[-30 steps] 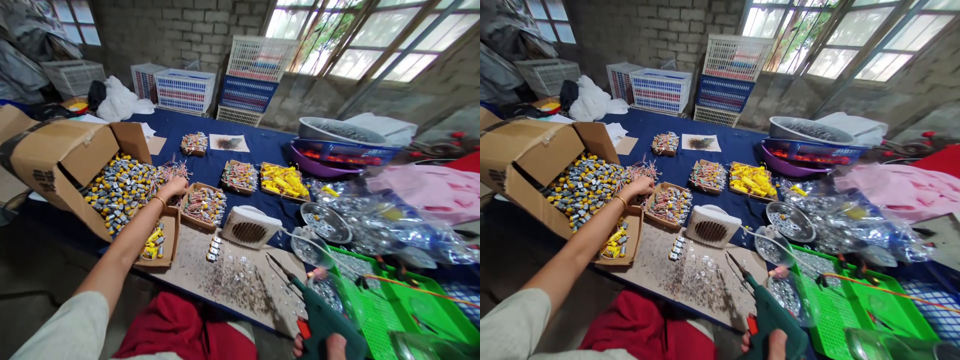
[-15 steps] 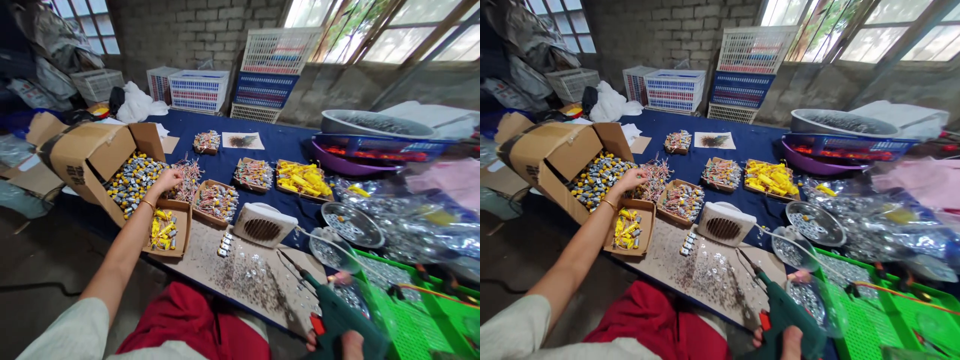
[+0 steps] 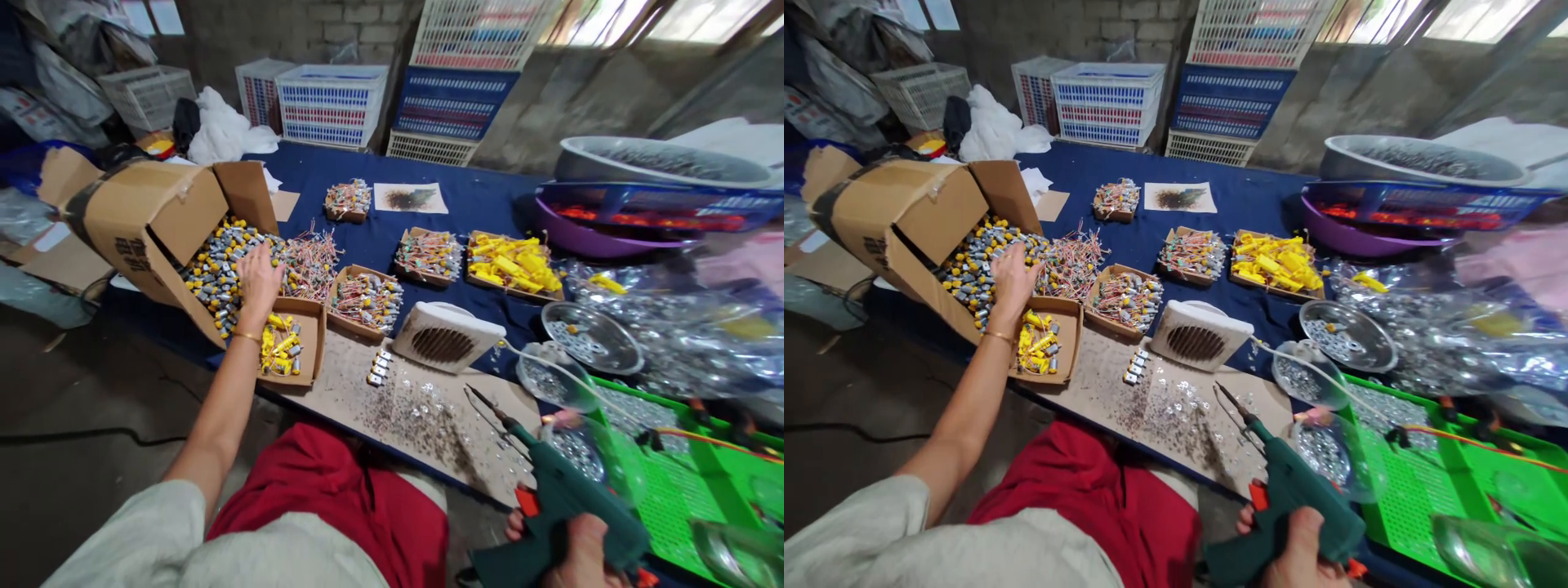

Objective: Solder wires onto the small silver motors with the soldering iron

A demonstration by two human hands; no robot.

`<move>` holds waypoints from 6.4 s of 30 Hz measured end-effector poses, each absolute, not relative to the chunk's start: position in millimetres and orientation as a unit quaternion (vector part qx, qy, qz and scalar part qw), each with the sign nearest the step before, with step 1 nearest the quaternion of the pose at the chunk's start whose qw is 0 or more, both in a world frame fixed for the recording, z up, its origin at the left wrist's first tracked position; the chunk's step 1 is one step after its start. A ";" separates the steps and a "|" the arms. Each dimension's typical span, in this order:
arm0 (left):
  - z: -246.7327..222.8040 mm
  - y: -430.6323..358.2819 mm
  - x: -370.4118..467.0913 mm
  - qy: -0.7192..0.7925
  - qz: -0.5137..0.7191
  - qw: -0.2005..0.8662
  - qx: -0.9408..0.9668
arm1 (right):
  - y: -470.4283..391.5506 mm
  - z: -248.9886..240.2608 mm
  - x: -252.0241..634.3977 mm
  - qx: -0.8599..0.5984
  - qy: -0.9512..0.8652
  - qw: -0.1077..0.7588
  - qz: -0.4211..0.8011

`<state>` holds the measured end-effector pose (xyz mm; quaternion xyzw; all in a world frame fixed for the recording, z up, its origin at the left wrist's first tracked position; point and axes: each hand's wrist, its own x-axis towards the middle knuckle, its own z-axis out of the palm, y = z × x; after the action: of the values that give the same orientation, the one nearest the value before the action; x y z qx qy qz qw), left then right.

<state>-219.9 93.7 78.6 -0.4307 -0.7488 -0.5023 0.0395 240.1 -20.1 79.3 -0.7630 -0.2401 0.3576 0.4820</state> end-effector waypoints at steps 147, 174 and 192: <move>1.5 -19.3 -73.0 -0.622 -0.236 -0.401 -0.630 | -46.8 41.4 237.7 -0.728 -0.195 0.524 0.396; 3.8 -25.4 -62.4 -0.613 -0.195 -0.250 -0.723 | -46.0 42.8 236.5 -0.711 -0.197 0.534 0.412; 9.9 33.4 -10.7 -0.518 -0.135 -0.152 -0.831 | -57.9 47.0 251.7 -0.701 -0.192 0.554 0.405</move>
<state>-10.7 33.4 9.9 -0.8311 -0.5178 -0.1348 -0.1516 251.7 -57.9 47.0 -0.7012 -0.1922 0.4055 0.5541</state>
